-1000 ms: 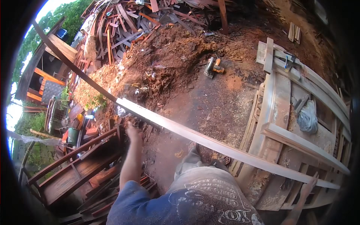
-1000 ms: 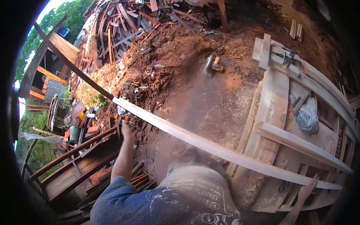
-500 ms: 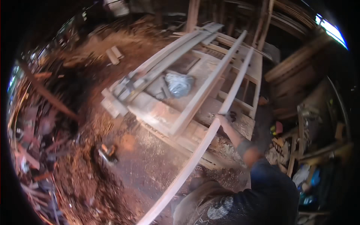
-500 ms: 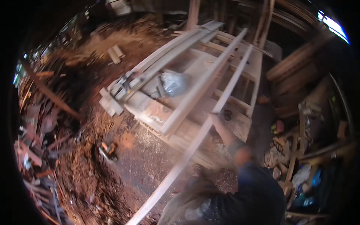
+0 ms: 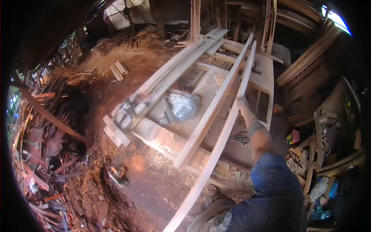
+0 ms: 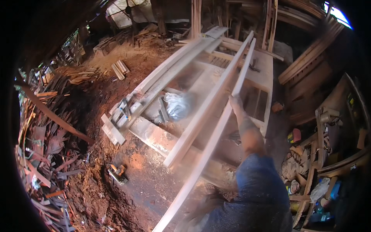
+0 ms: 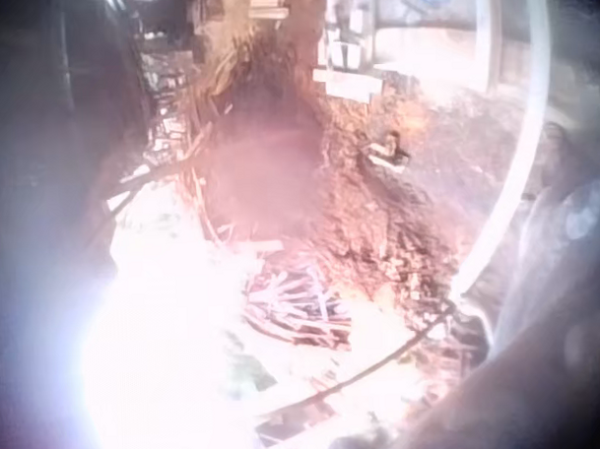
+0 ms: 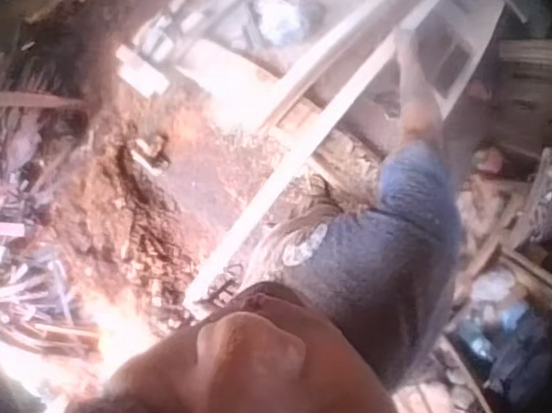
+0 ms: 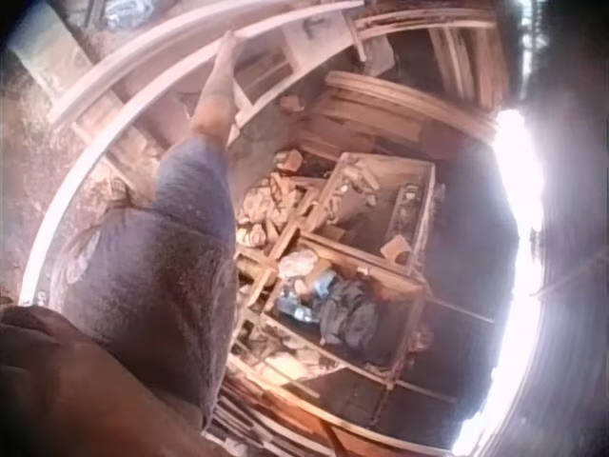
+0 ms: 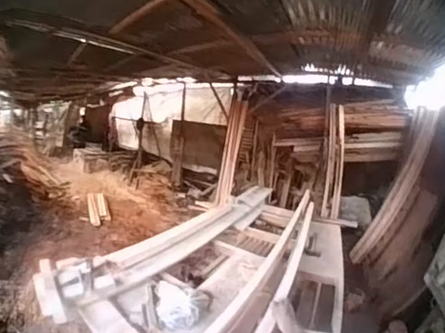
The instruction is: The person measures a wooden beam with a measuring tape and marks it with a pencil while using a speed square as a guide.
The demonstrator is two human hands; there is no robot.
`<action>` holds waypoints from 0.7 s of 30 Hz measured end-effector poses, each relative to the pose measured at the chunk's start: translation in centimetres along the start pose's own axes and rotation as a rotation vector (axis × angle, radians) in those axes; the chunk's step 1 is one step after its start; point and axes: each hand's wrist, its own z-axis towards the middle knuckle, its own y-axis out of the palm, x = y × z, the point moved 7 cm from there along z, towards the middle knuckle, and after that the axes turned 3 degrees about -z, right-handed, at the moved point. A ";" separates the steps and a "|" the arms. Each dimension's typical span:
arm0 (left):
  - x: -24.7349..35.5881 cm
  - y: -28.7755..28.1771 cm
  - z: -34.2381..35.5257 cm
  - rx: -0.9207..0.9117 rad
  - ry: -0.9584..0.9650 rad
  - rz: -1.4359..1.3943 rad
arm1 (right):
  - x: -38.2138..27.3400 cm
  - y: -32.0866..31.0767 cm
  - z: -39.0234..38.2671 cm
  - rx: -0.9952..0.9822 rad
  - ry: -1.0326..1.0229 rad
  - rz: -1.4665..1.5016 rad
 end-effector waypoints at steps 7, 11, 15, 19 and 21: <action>-0.3 3.2 -3.8 -0.016 -0.041 0.107 | 5.9 4.3 -10.0 -0.043 0.237 -0.174; 0.6 4.3 -5.9 -0.060 0.001 0.199 | 7.8 7.0 -10.3 -0.151 0.362 -0.103; 2.6 7.5 -6.6 -0.115 -0.134 0.130 | 5.0 6.5 -1.4 -0.022 0.168 -0.193; 6.6 14.4 -6.3 -0.302 -0.123 -0.079 | 3.9 5.4 6.4 -0.016 0.129 -0.061; 8.1 17.7 -5.7 -0.381 -0.100 0.017 | 3.5 5.4 9.1 -0.022 0.114 -0.064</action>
